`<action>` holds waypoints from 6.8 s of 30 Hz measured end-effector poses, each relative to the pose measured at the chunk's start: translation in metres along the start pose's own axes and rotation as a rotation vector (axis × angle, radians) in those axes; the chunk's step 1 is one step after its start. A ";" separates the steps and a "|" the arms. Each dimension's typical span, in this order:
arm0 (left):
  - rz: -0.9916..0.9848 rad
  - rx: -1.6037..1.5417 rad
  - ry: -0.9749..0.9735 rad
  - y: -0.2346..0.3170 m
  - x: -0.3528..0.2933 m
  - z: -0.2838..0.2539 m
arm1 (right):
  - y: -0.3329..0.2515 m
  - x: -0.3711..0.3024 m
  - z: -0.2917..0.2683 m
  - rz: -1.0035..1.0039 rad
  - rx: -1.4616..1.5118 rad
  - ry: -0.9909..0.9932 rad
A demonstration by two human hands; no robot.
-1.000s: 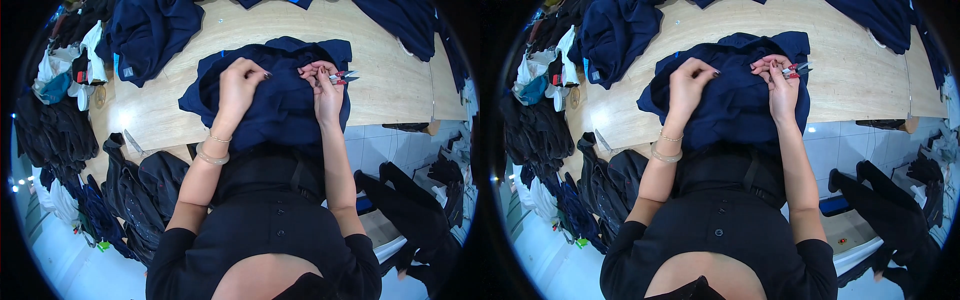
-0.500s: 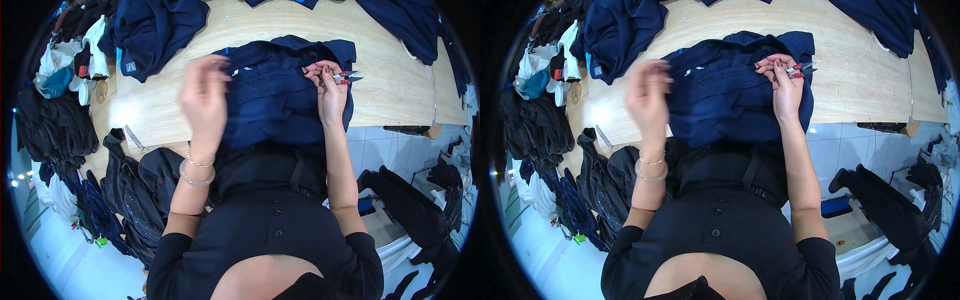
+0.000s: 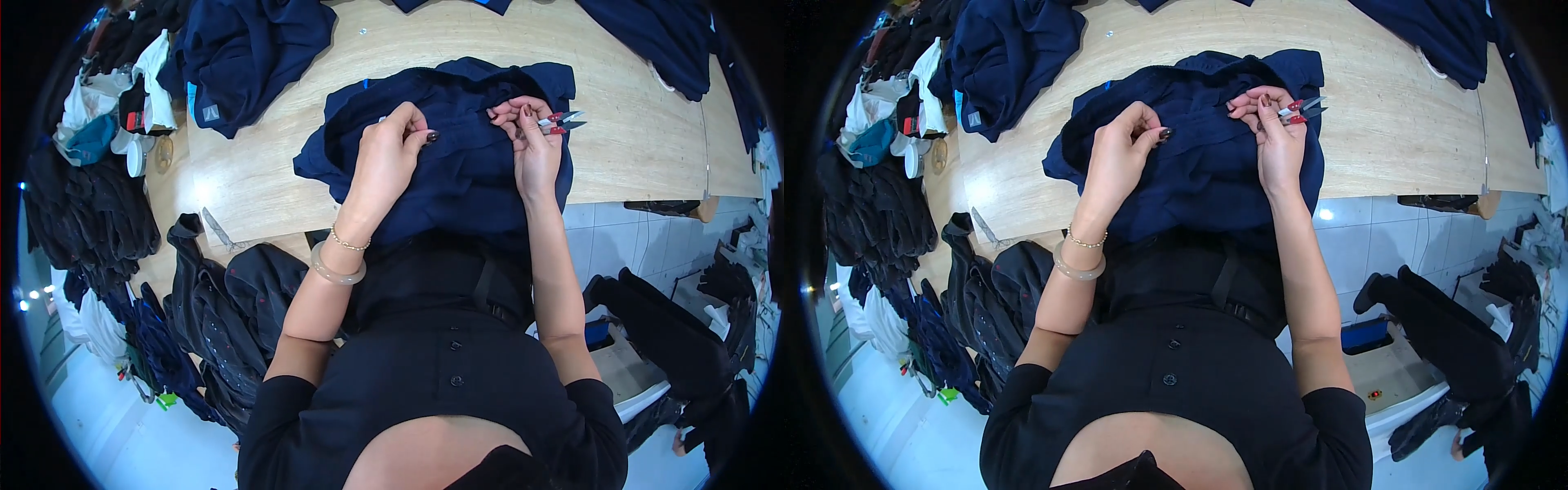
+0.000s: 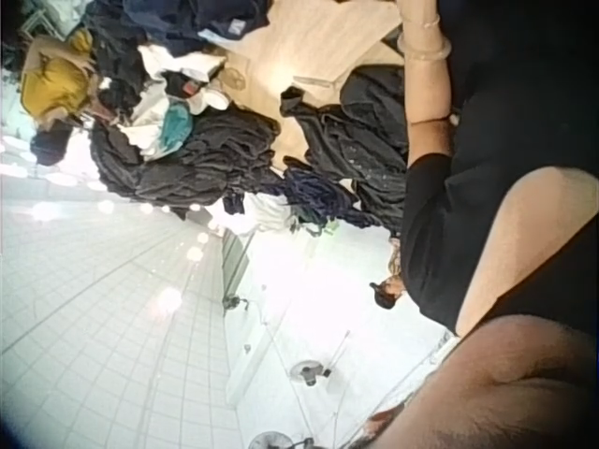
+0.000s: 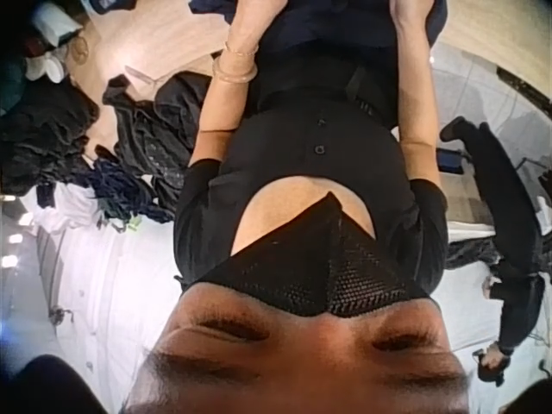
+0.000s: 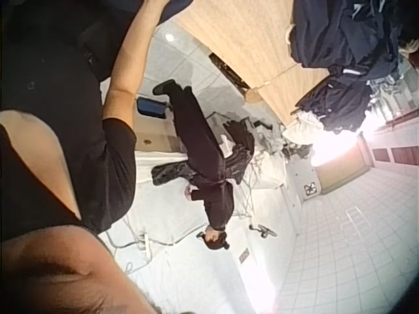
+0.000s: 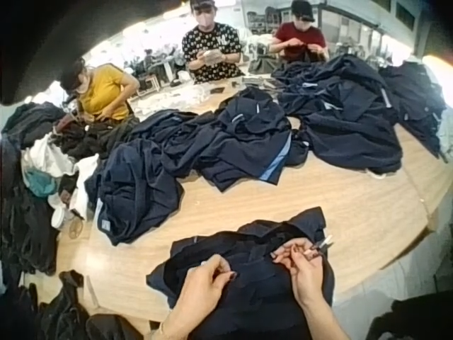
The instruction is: Inspecting and trimming loose threads from blue athletic garments using thread snips.
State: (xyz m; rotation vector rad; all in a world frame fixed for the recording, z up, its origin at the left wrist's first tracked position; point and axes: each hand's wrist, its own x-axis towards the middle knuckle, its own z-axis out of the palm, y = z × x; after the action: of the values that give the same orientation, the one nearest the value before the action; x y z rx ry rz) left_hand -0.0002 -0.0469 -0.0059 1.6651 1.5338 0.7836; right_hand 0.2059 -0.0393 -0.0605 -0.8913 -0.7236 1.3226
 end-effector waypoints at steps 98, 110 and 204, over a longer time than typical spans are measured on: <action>-0.113 -0.193 0.047 -0.017 0.017 0.013 | -0.059 0.046 0.049 -0.381 -1.484 -0.633; -0.089 -0.203 0.072 -0.017 0.017 0.013 | -0.054 0.044 0.055 -0.465 -1.457 -0.668; 0.151 -0.151 0.223 -0.030 -0.014 -0.006 | -0.028 -0.007 0.049 0.159 -0.117 -0.170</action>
State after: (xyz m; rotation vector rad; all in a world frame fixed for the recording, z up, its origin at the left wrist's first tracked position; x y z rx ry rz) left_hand -0.0233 -0.0598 -0.0266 1.6381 1.4666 1.1703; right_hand 0.1767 -0.0401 -0.0119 -0.9538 -0.8838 1.5225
